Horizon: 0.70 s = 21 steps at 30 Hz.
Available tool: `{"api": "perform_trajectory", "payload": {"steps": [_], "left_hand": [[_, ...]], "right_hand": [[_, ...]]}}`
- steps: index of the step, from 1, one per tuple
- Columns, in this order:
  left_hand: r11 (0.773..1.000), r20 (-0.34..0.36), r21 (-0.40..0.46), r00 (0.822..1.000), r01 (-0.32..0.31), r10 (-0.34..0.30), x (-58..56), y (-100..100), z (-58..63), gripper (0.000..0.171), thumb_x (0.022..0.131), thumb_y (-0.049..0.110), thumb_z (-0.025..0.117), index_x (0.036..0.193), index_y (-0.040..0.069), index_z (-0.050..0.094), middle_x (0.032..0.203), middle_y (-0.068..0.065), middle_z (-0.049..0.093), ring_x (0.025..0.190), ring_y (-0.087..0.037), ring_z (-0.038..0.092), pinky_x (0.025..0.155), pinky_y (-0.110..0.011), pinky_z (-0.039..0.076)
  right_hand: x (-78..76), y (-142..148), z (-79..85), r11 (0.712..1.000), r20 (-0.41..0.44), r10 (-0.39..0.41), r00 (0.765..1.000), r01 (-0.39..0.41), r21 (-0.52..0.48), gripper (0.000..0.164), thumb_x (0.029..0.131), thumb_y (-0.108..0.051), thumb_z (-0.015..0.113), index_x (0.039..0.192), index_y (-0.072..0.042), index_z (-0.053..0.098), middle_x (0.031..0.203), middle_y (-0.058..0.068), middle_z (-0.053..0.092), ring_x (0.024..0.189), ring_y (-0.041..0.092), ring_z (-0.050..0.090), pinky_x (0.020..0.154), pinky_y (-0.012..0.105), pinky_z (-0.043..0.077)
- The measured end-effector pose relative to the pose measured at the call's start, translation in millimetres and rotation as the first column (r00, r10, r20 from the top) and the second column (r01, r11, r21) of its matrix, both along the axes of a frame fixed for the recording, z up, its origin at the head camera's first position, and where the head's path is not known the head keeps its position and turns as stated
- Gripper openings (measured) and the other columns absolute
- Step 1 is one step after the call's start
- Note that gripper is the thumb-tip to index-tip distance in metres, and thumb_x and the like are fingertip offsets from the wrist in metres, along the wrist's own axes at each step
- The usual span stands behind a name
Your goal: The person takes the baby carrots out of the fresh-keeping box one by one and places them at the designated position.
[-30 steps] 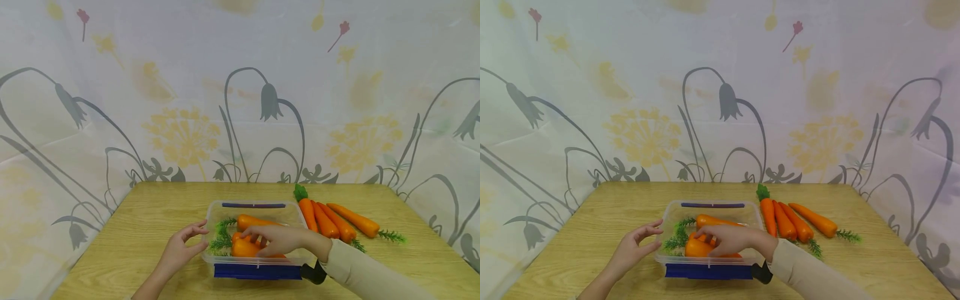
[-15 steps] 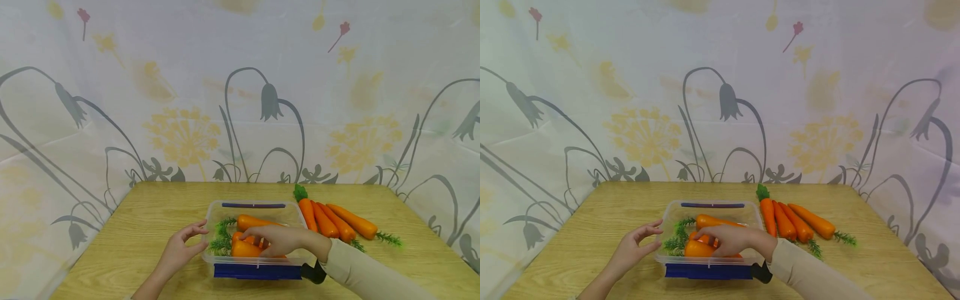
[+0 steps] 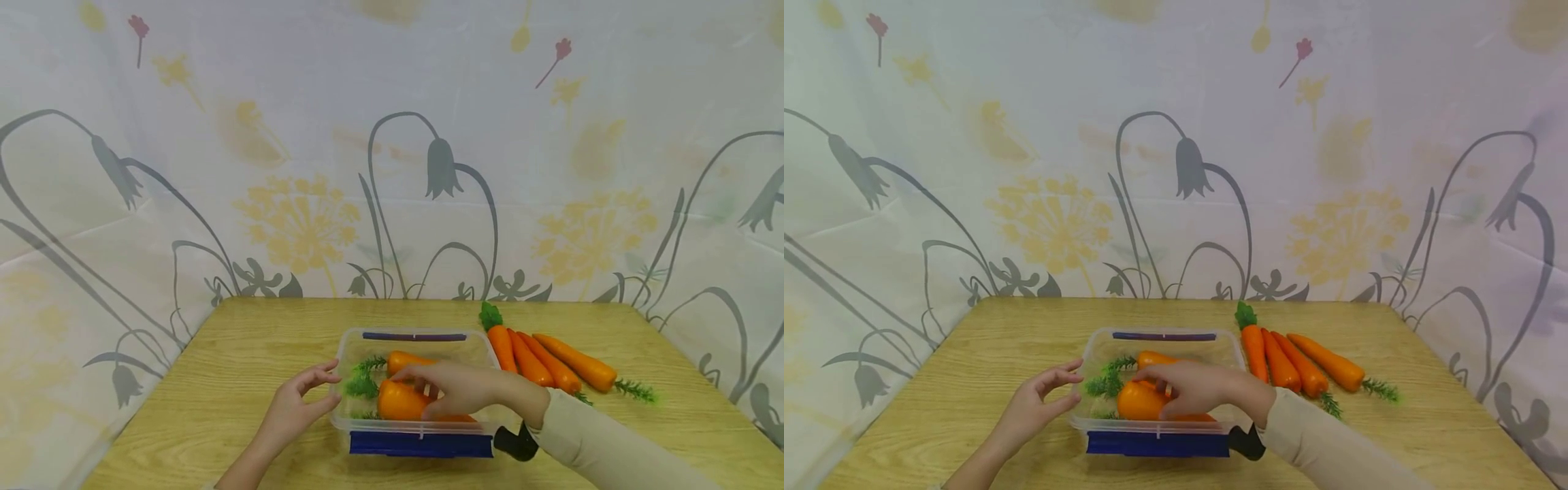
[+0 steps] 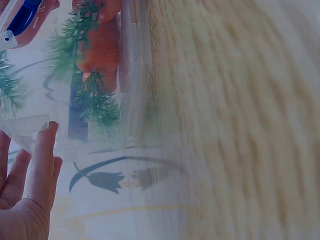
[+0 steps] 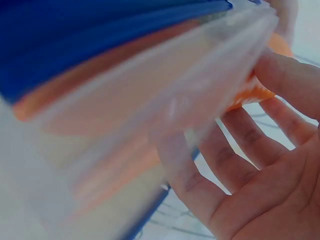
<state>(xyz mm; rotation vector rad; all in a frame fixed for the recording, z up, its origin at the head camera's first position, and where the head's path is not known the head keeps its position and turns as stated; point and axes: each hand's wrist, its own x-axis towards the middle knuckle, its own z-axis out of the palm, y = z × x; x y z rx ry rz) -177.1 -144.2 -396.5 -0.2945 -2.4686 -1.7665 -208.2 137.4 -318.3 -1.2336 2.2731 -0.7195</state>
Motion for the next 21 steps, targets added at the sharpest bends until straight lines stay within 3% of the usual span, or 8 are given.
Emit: {"api": "perform_trajectory", "payload": {"steps": [7,21], "left_hand": [[1.0,0.004,-0.003,1.0,0.001,-0.001,0.5,0.4,0.2,0.017,0.081,0.008,0.072,0.097,0.007,0.069,0.129,-0.002,0.055,0.124,-0.031,0.044,0.101,-0.056,0.03],[1.0,0.007,0.007,1.0,0.004,-0.004,0.9,0.3,0.5,0.018,0.081,0.007,0.072,0.098,0.006,0.068,0.13,-0.003,0.055,0.124,-0.033,0.043,0.101,-0.057,0.03]], "right_hand": [[1.5,9.3,6.9,0.993,0.057,-0.094,0.994,0.097,-0.062,0.058,0.088,-0.015,0.065,0.139,-0.015,0.039,0.116,0.001,0.053,0.096,0.011,0.052,0.084,0.026,0.046],[7.2,36.1,27.0,0.964,-0.059,-0.228,0.972,0.217,-0.154,0.056,0.088,-0.024,0.066,0.138,-0.018,0.041,0.105,0.001,0.054,0.092,0.016,0.056,0.075,0.032,0.05]]}}
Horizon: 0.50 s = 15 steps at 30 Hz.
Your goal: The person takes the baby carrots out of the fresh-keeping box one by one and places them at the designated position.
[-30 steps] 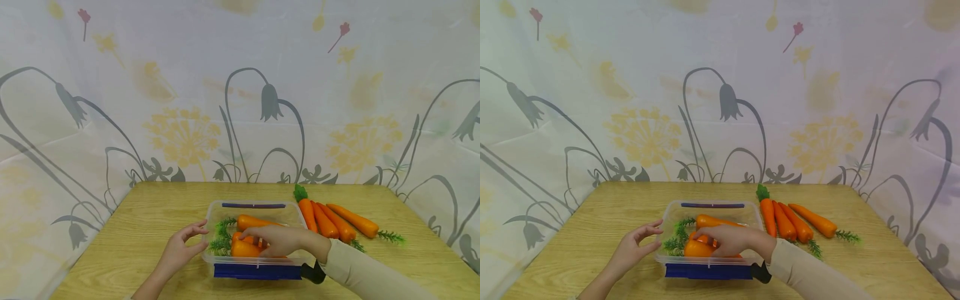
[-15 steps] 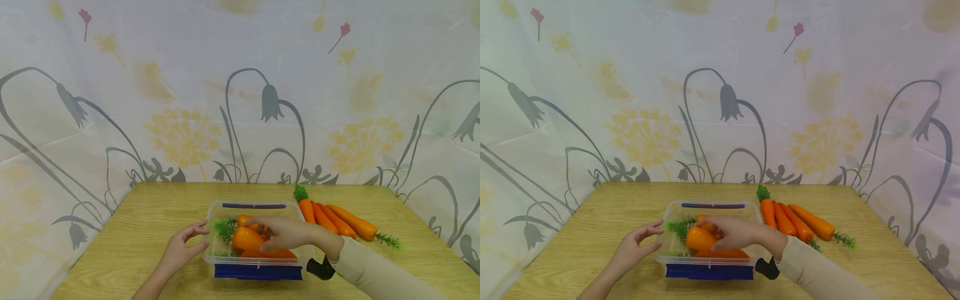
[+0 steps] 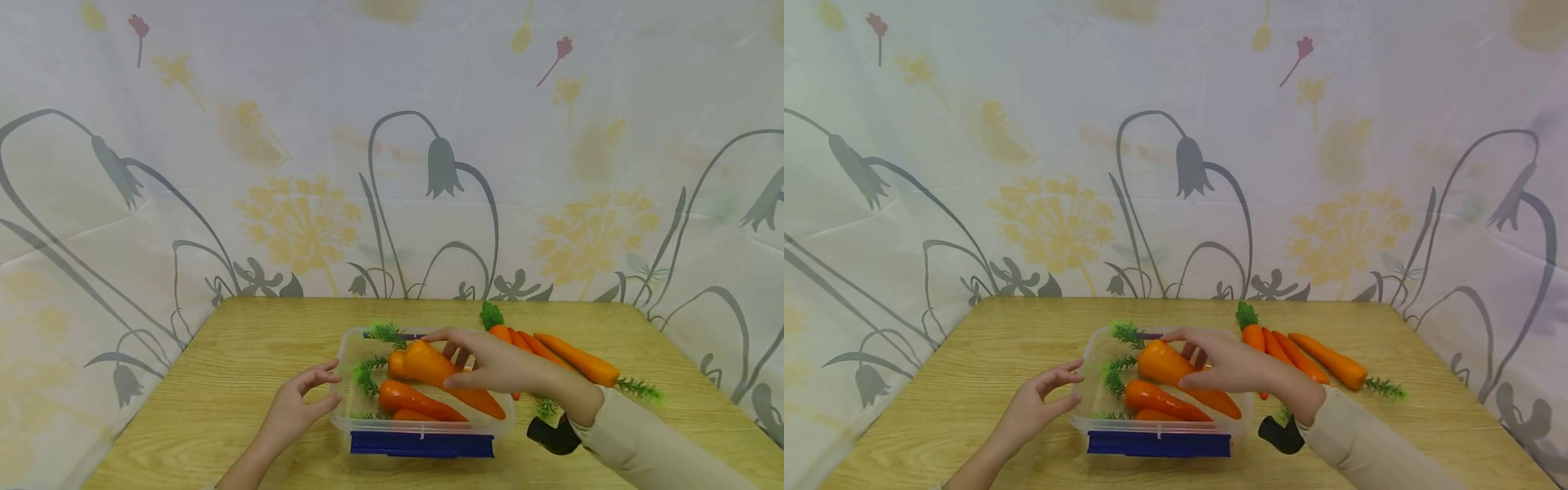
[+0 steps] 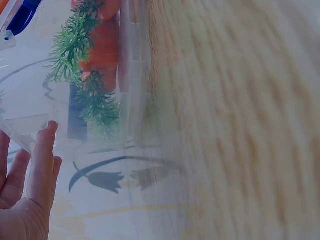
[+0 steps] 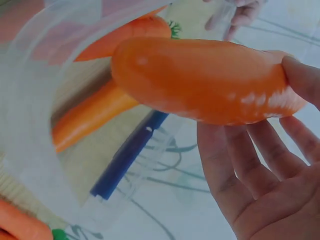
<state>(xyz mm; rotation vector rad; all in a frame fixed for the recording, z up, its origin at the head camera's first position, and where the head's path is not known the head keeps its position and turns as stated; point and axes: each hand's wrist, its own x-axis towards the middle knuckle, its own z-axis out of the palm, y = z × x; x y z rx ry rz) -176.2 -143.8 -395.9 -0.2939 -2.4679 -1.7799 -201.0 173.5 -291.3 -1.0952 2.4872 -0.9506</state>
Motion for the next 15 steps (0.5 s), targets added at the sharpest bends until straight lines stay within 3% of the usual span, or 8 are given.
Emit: {"api": "perform_trajectory", "payload": {"steps": [5,10,15], "left_hand": [[1.0,0.006,0.001,1.0,-0.001,0.001,0.4,-0.3,0.4,0.019,0.081,0.006,0.072,0.099,0.006,0.068,0.13,-0.003,0.055,0.125,-0.032,0.043,0.102,-0.057,0.029],[1.0,0.008,0.005,1.0,0.002,-0.002,-0.2,-0.1,0.3,0.019,0.081,0.007,0.072,0.099,0.006,0.068,0.13,-0.003,0.055,0.125,-0.032,0.042,0.102,-0.057,0.029],[1.0,0.007,-0.001,1.0,0.001,-0.001,-0.3,0.4,0.2,0.019,0.081,0.007,0.072,0.099,0.006,0.068,0.13,-0.003,0.055,0.125,-0.032,0.043,0.102,-0.056,0.029]], "right_hand": [[3.0,15.2,2.3,0.999,-0.018,-0.045,0.999,0.044,-0.022,0.054,0.089,-0.026,0.064,0.138,-0.017,0.042,0.104,0.001,0.054,0.093,0.018,0.052,0.071,0.032,0.05],[4.4,28.5,0.6,0.994,-0.07,-0.109,0.992,0.108,-0.015,0.054,0.088,-0.028,0.066,0.136,-0.018,0.044,0.101,0.001,0.055,0.085,0.014,0.055,0.066,0.03,0.05],[3.6,42.6,-4.2,0.988,-0.067,-0.151,0.986,0.149,-0.035,0.055,0.087,-0.027,0.067,0.136,-0.016,0.043,0.099,0.002,0.055,0.079,0.014,0.055,0.063,0.03,0.05]]}}
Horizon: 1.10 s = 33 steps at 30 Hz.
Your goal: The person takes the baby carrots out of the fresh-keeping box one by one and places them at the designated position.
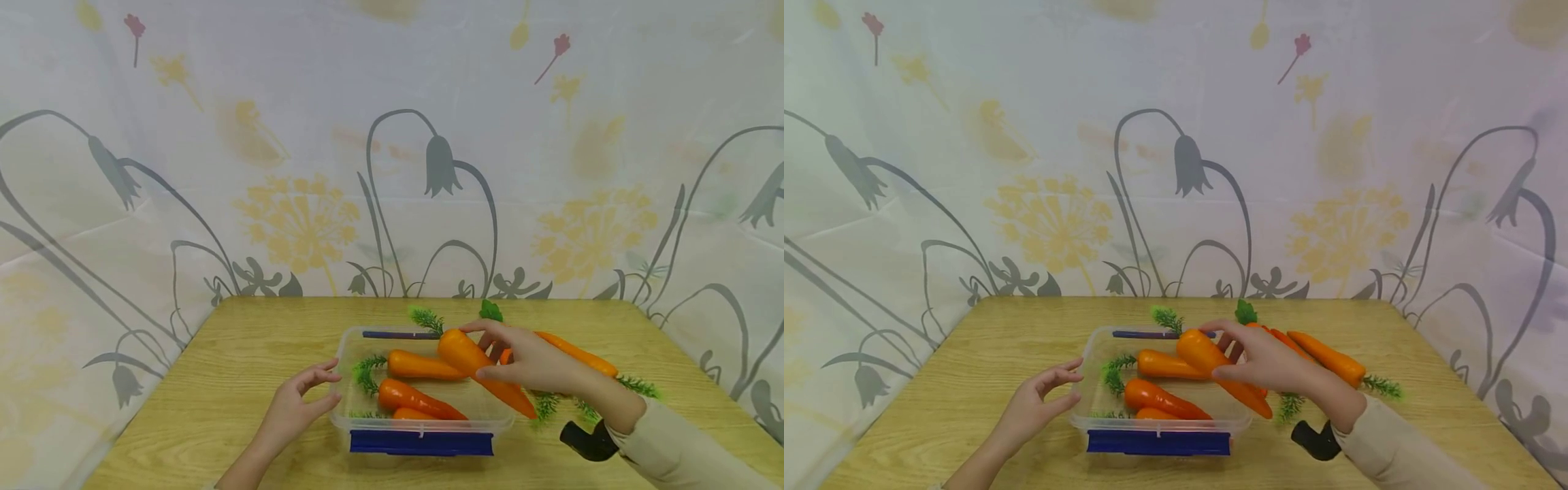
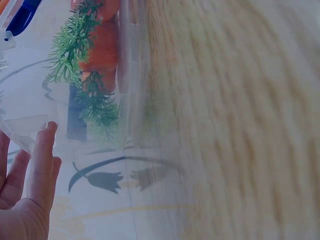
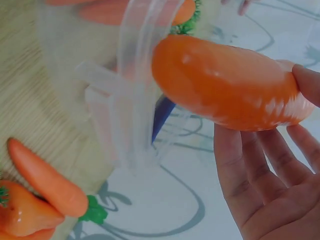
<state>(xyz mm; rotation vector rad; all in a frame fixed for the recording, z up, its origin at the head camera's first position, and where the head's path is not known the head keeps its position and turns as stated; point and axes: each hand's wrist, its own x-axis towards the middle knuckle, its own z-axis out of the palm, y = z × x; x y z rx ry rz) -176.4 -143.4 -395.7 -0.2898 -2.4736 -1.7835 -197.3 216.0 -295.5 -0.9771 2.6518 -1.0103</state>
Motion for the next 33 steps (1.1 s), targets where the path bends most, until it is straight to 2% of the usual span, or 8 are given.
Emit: {"api": "perform_trajectory", "payload": {"steps": [5,16,24,33], "left_hand": [[1.0,0.0,0.007,1.0,-0.003,0.003,0.5,0.1,0.3,0.019,0.08,0.006,0.072,0.099,0.005,0.068,0.129,-0.003,0.055,0.124,-0.032,0.043,0.102,-0.056,0.03],[1.0,-0.005,0.01,1.0,0.002,-0.002,0.9,0.1,0.8,0.018,0.08,0.007,0.072,0.098,0.005,0.068,0.129,-0.003,0.055,0.124,-0.032,0.043,0.102,-0.056,0.03],[1.0,-0.017,0.019,1.0,0.01,-0.01,0.9,0.9,0.7,0.018,0.081,0.007,0.072,0.098,0.005,0.068,0.129,-0.006,0.055,0.124,-0.033,0.044,0.101,-0.056,0.031],[1.0,-0.013,0.011,1.0,0.001,-0.001,0.3,0.3,-0.8,0.018,0.08,0.007,0.072,0.098,0.005,0.068,0.129,-0.005,0.055,0.124,-0.034,0.043,0.1,-0.058,0.031]], "right_hand": [[-2.8,15.8,-7.8,0.999,-0.02,-0.011,1.0,0.01,-0.042,0.057,0.087,-0.025,0.067,0.136,-0.011,0.043,0.099,0.006,0.055,0.079,0.014,0.055,0.061,0.03,0.05],[-6.5,44.5,-19.2,0.99,-0.014,-0.134,0.991,0.134,-0.043,0.058,0.085,-0.026,0.069,0.134,-0.008,0.043,0.102,0.01,0.056,0.083,0.022,0.055,0.06,0.031,0.051],[-8.0,59.8,-23.8,0.982,-0.073,-0.19,0.979,0.189,-0.028,0.059,0.084,-0.026,0.07,0.133,-0.007,0.045,0.101,0.009,0.057,0.078,0.014,0.057,0.062,0.03,0.05],[-14.1,82.6,-29.2,0.962,-0.137,-0.274,0.952,0.273,-0.023,0.055,0.084,-0.024,0.071,0.131,-0.007,0.048,0.099,0.007,0.06,0.078,0.012,0.057,0.064,0.029,0.049]]}}
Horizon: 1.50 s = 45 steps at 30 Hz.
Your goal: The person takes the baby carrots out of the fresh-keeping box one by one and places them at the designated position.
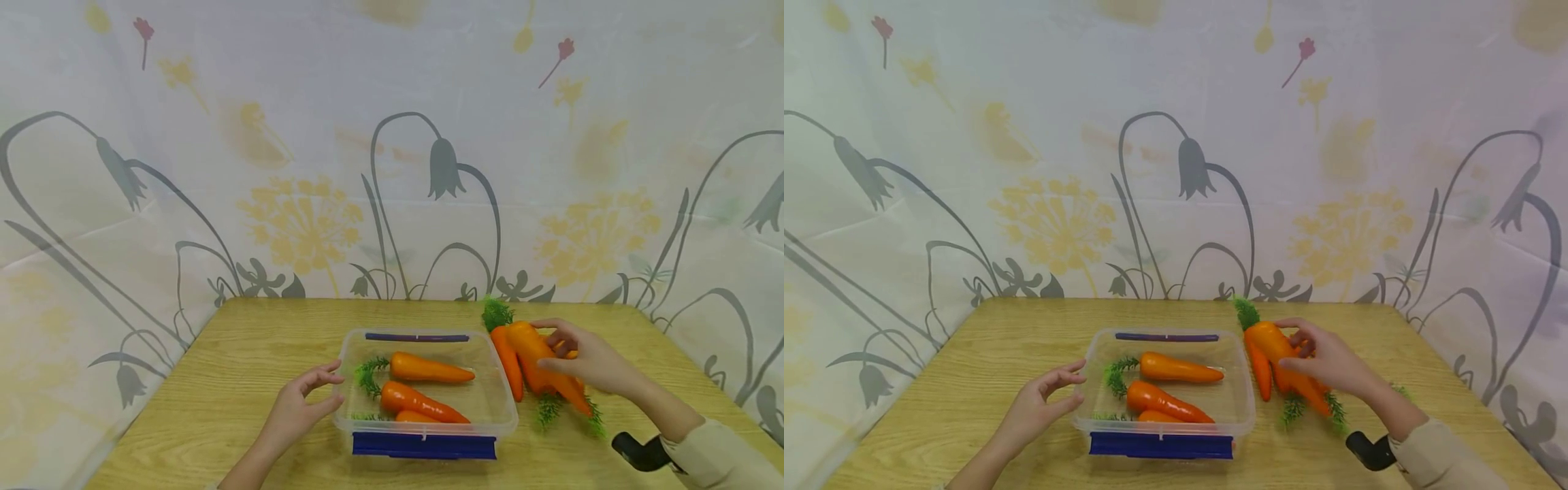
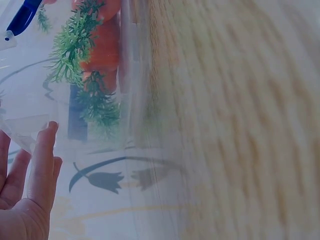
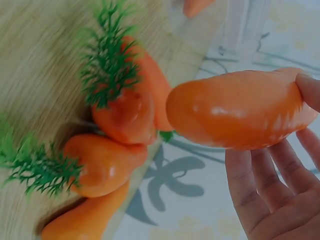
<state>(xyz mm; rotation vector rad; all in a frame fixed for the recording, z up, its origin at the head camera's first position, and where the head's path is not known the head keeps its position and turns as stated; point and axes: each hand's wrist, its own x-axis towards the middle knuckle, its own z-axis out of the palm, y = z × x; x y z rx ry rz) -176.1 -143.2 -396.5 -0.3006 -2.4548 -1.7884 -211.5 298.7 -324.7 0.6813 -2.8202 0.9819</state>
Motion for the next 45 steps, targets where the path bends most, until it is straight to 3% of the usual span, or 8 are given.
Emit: {"api": "perform_trajectory", "payload": {"steps": [17,23,26,29,34,41,45], "left_hand": [[1.0,-0.005,-0.01,1.0,-0.01,0.01,-0.3,0.5,0.2,0.017,0.08,0.007,0.072,0.097,0.006,0.069,0.129,-0.004,0.055,0.122,-0.032,0.046,0.101,-0.055,0.032],[1.0,-0.008,-0.008,1.0,-0.006,0.006,-0.6,0.6,-0.2,0.017,0.08,0.007,0.072,0.097,0.005,0.068,0.129,-0.004,0.055,0.121,-0.032,0.046,0.101,-0.056,0.032],[1.0,-0.007,-0.01,1.0,-0.003,0.003,-0.7,0.2,-0.5,0.017,0.081,0.007,0.071,0.098,0.005,0.068,0.129,-0.005,0.055,0.122,-0.032,0.046,0.101,-0.056,0.031],[1.0,-0.005,-0.013,1.0,-0.004,0.004,-0.1,0.0,0.0,0.018,0.081,0.008,0.071,0.098,0.005,0.068,0.129,-0.004,0.055,0.122,-0.032,0.046,0.101,-0.056,0.031],[1.0,-0.01,-0.012,1.0,-0.001,0.001,0.2,0.2,0.6,0.018,0.081,0.007,0.071,0.098,0.005,0.068,0.129,-0.004,0.055,0.123,-0.032,0.045,0.101,-0.055,0.031],[1.0,-0.01,-0.01,1.0,0.003,-0.003,0.2,-0.6,0.5,0.019,0.081,0.007,0.071,0.099,0.005,0.068,0.13,-0.004,0.055,0.124,-0.032,0.044,0.101,-0.055,0.031],[1.0,-0.002,-0.014,1.0,0.005,-0.005,0.3,-1.4,0.6,0.019,0.081,0.008,0.071,0.099,0.005,0.068,0.13,-0.003,0.054,0.124,-0.032,0.043,0.101,-0.056,0.03]], "right_hand": [[-19.5,51.4,-11.9,0.996,-0.023,-0.085,0.996,0.085,0.009,0.056,0.085,-0.018,0.069,0.131,0.002,0.045,0.097,0.014,0.059,0.074,0.012,0.058,0.06,0.028,0.05],[-32.1,73.3,-11.5,0.995,-0.121,-0.052,0.991,0.061,0.073,0.054,0.083,-0.017,0.072,0.129,0.001,0.049,0.104,0.02,0.06,0.079,0.019,0.061,0.059,0.028,0.051],[-39.9,83.2,-12.0,0.992,-0.156,-0.052,0.986,0.069,0.106,0.054,0.081,-0.018,0.073,0.127,-0.001,0.053,0.106,0.021,0.061,0.079,0.016,0.063,0.058,0.026,0.051],[-46.1,91.8,-14.0,0.994,-0.105,-0.059,0.993,0.068,0.087,0.054,0.083,-0.015,0.071,0.128,0.004,0.05,0.108,0.026,0.058,0.081,0.018,0.062,0.058,0.027,0.052],[-53.2,101.4,-20.0,0.992,-0.035,-0.102,0.994,0.104,0.077,0.054,0.085,-0.011,0.068,0.129,0.01,0.045,0.106,0.03,0.055,0.085,0.034,0.06,0.056,0.03,0.052],[-55.7,110.9,-30.9,0.988,-0.017,-0.127,0.992,0.128,0.085,0.052,0.085,-0.008,0.068,0.125,0.015,0.045,0.117,0.038,0.042,0.089,0.045,0.057,0.056,0.029,0.052],[-52.1,112.7,-39.0,0.982,0.03,-0.161,0.986,0.157,0.108,0.052,0.087,-0.015,0.066,0.124,0.015,0.044,0.108,0.036,0.049,0.086,0.043,0.058,0.058,0.034,0.052]]}}
